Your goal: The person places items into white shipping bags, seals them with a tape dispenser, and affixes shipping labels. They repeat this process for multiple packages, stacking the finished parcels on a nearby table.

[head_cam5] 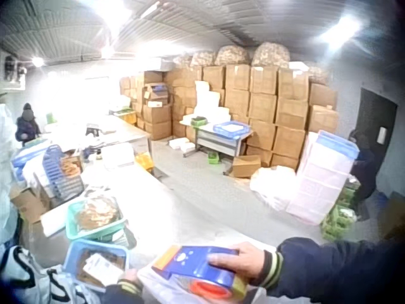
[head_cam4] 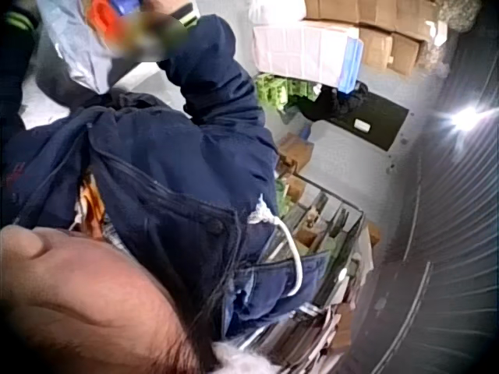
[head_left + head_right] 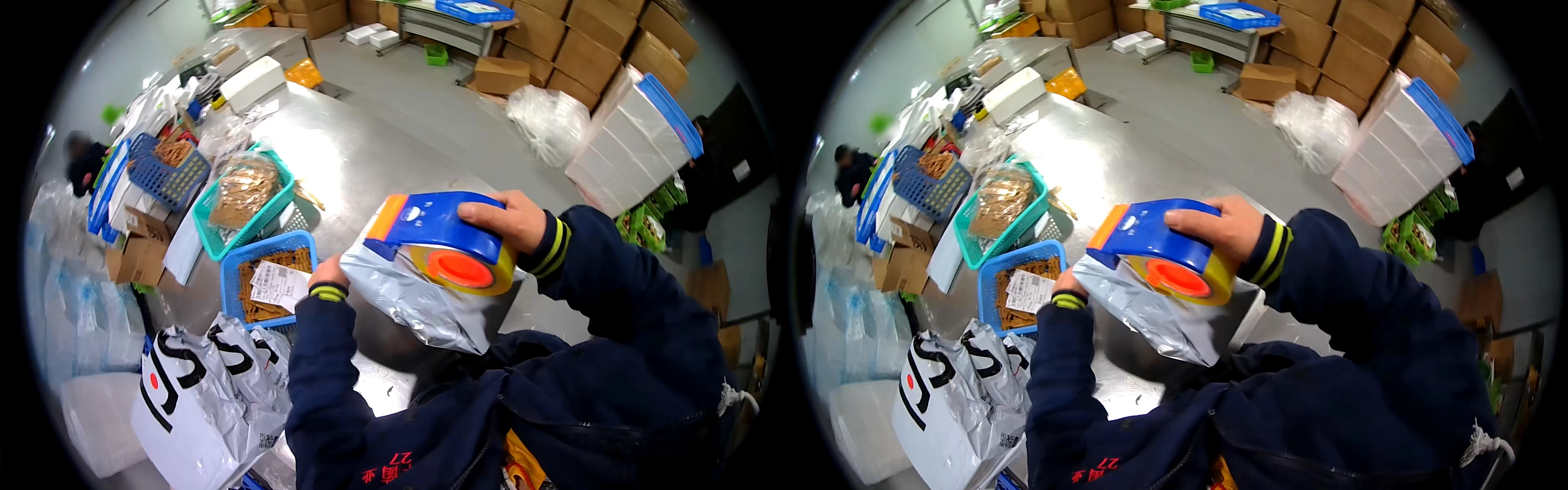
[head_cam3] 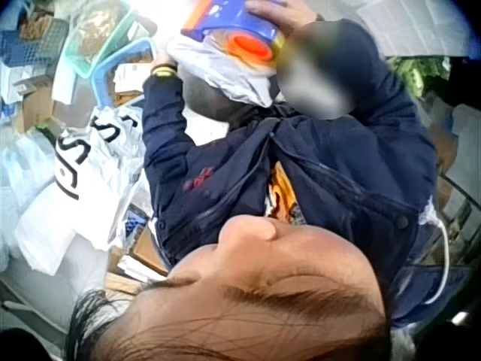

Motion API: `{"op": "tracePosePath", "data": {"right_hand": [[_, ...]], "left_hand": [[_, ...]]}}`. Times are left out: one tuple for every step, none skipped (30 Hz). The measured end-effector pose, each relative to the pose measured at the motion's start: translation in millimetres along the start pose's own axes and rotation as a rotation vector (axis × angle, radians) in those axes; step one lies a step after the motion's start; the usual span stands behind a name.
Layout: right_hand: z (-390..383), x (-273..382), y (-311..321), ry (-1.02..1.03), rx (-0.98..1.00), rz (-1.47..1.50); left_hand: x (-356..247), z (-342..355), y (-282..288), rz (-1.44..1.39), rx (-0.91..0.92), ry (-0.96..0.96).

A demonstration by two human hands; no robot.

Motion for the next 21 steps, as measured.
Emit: {"op": "tracePosePath", "data": {"right_hand": [[0, -1, 2, -0.008, -0.011, -0.003], [1, -3, 5, -0.025, -0.034, -0.017], [1, 0, -2, 0.013, -0.006, -0.020], [2, -1, -5, 0.008, -0.004, -0.046], [0, -1, -2, 0.002, -0.020, -0.079], [1, -2, 0, -0.003, -0.023, -0.107], [3, 0, -4, 0.049, 0.021, -0.073], [0, 1, -3, 0.048, -0.002, -0.131], [-8, 6, 0, 0.096, -0.019, -0.157], [-16, 8, 0, 0.133, -0.034, -0.188], [-30, 5, 9, 0.108, -0.063, -0.220], [-45, -8, 24, 0.065, -0.056, -0.197], [-67, -15, 39, 0.085, -0.052, -0.250], [-96, -38, 62, 0.053, -0.120, -0.208], [-121, -55, 71, 0.072, -0.111, -0.116], [-142, -90, 91, 0.067, -0.123, -0.096], [-160, -125, 104, 0.001, -0.147, -0.036], [-170, -154, 117, -0.001, -0.143, -0.109], [-164, -163, 113, 0.016, -0.126, -0.067], [-158, -170, 108, 0.033, -0.106, -0.026], [-149, -177, 109, 0.080, -0.062, 0.001]], "left_hand": [[-20, -27, 38, -0.222, -0.349, -0.107], [-33, -66, 67, -0.470, -0.687, -0.206], [-64, -113, 91, -0.391, -0.777, -0.334], [-97, -158, 105, -0.314, -0.865, -0.464], [-149, -201, 93, -0.240, -0.851, -0.984], [-191, -223, 85, -0.300, -0.615, -1.222], [-219, -231, 67, -0.211, -0.494, -1.276], [-217, -221, 38, -0.165, -0.476, -1.255], [-218, -222, 37, -0.155, -0.502, -1.249], [-214, -222, 35, -0.153, -0.527, -1.235], [-209, -221, 29, -0.170, -0.557, -1.235], [-206, -220, 27, -0.160, -0.549, -1.224], [-204, -220, 29, -0.148, -0.549, -1.212], [-205, -219, 28, -0.156, -0.548, -1.214], [-202, -222, 29, -0.158, -0.569, -1.223], [-207, -222, 31, -0.148, -0.559, -1.208], [-208, -223, 30, -0.166, -0.561, -1.226], [-207, -223, 29, -0.194, -0.563, -1.241], [-201, -223, 33, -0.260, -0.551, -1.205], [-196, -224, 39, -0.324, -0.542, -1.166], [-192, -220, 44, -0.388, -0.539, -1.125]]}}
Point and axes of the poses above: each hand's wrist, its own z-axis towards the middle knuckle, its own y-axis out of the back of the hand, x = y × z, the point moved 9 cm from there along z, towards the middle knuckle, and after that the axes turned 1 degree about -x, right-handed, at the moved point
